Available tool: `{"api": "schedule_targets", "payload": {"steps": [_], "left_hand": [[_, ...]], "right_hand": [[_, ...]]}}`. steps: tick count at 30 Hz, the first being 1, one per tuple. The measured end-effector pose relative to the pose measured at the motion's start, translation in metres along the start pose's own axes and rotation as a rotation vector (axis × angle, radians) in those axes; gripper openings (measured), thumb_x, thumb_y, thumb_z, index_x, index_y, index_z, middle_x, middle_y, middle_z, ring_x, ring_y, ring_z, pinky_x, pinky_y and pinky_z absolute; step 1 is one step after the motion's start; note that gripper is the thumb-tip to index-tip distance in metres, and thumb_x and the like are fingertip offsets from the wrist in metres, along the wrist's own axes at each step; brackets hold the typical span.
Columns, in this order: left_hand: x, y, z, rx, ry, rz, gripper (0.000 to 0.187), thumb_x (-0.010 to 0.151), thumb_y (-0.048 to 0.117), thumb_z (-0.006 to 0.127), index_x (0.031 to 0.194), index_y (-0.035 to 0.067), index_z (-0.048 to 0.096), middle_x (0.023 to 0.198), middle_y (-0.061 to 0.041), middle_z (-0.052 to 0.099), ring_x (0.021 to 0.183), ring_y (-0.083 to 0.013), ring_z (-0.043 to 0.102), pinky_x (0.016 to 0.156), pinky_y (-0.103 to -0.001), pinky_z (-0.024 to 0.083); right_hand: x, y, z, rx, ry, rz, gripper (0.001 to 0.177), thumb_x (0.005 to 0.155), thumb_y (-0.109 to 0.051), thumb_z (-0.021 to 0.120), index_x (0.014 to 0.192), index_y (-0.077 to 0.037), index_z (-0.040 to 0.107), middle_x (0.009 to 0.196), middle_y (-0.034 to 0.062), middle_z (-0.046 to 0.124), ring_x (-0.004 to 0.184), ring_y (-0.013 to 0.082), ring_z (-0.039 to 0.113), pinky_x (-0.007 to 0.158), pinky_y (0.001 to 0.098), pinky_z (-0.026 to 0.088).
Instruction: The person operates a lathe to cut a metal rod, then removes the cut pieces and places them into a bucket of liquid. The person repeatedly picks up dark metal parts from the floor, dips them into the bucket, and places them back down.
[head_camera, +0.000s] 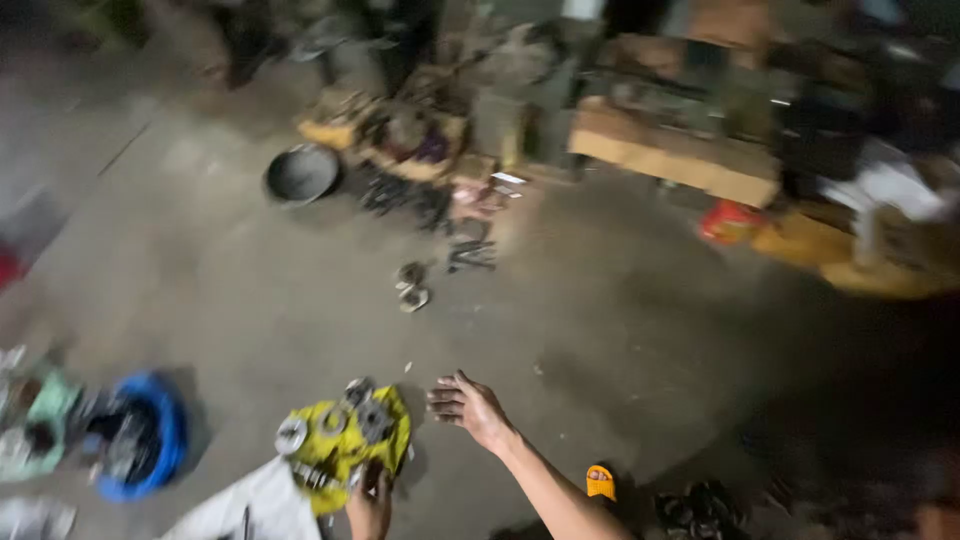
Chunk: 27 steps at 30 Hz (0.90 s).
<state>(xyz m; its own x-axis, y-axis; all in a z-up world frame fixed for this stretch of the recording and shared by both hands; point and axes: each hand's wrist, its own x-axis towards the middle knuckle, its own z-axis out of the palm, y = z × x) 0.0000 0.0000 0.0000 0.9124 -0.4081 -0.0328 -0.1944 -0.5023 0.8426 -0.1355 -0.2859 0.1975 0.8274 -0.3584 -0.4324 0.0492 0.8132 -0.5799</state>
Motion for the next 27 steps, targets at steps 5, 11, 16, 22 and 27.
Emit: {"api": "schedule_targets", "payload": {"steps": [5, 11, 16, 22, 27], "left_hand": [[0.037, 0.134, 0.088, 0.081, -0.192, 0.024, 0.042, 0.092, 0.027, 0.071, 0.126, 0.002, 0.07, 0.108, -0.016, 0.08, 0.097, -0.0234, 0.078, 0.084, -0.035, 0.059], [0.022, 0.255, 0.215, -0.026, -0.405, 0.104, 0.042, 0.096, 0.03, 0.066, 0.13, 0.005, 0.069, 0.117, -0.013, 0.078, 0.104, -0.0238, 0.076, 0.087, -0.037, 0.06], [0.015, 0.317, 0.279, -0.275, -0.638, 0.017, 0.043, 0.097, 0.029, 0.065, 0.132, 0.003, 0.066, 0.118, -0.013, 0.079, 0.105, -0.0224, 0.079, 0.085, -0.037, 0.063], [0.104, 0.313, 0.344, -0.426, -0.717, 0.013, 0.04, 0.097, 0.019, 0.063, 0.133, 0.001, 0.067, 0.12, -0.015, 0.078, 0.102, -0.0213, 0.076, 0.082, -0.036, 0.059], [0.224, 0.306, 0.439, -0.291, -0.627, 0.129, 0.034, 0.095, 0.011, 0.057, 0.123, -0.002, 0.071, 0.108, -0.016, 0.083, 0.09, -0.0248, 0.08, 0.076, -0.039, 0.062]], "right_hand": [[-0.029, -0.049, -0.088, 0.151, 0.146, -0.137, 0.042, 0.101, -0.041, 0.057, 0.119, -0.003, 0.065, 0.105, 0.0146, 0.076, 0.095, 0.0253, 0.074, 0.085, 0.0405, 0.06], [-0.062, -0.11, -0.212, 0.181, 0.256, -0.319, 0.036, 0.096, -0.035, 0.065, 0.116, -0.006, 0.069, 0.108, 0.0109, 0.075, 0.098, 0.0231, 0.073, 0.09, 0.0407, 0.059], [-0.056, -0.181, -0.29, 0.267, 0.303, -0.407, 0.039, 0.095, -0.045, 0.065, 0.099, -0.006, 0.064, 0.103, 0.0148, 0.076, 0.094, 0.0273, 0.075, 0.087, 0.0433, 0.061], [-0.019, -0.279, -0.285, 0.056, 0.456, -0.489, 0.022, 0.088, -0.024, 0.073, 0.1, -0.006, 0.069, 0.102, 0.0129, 0.078, 0.089, 0.0236, 0.076, 0.079, 0.0377, 0.064], [0.069, -0.338, -0.348, -0.135, 0.597, -0.437, 0.023, 0.087, -0.014, 0.076, 0.108, -0.006, 0.071, 0.094, 0.0107, 0.075, 0.072, 0.0246, 0.069, 0.058, 0.0339, 0.055]]}}
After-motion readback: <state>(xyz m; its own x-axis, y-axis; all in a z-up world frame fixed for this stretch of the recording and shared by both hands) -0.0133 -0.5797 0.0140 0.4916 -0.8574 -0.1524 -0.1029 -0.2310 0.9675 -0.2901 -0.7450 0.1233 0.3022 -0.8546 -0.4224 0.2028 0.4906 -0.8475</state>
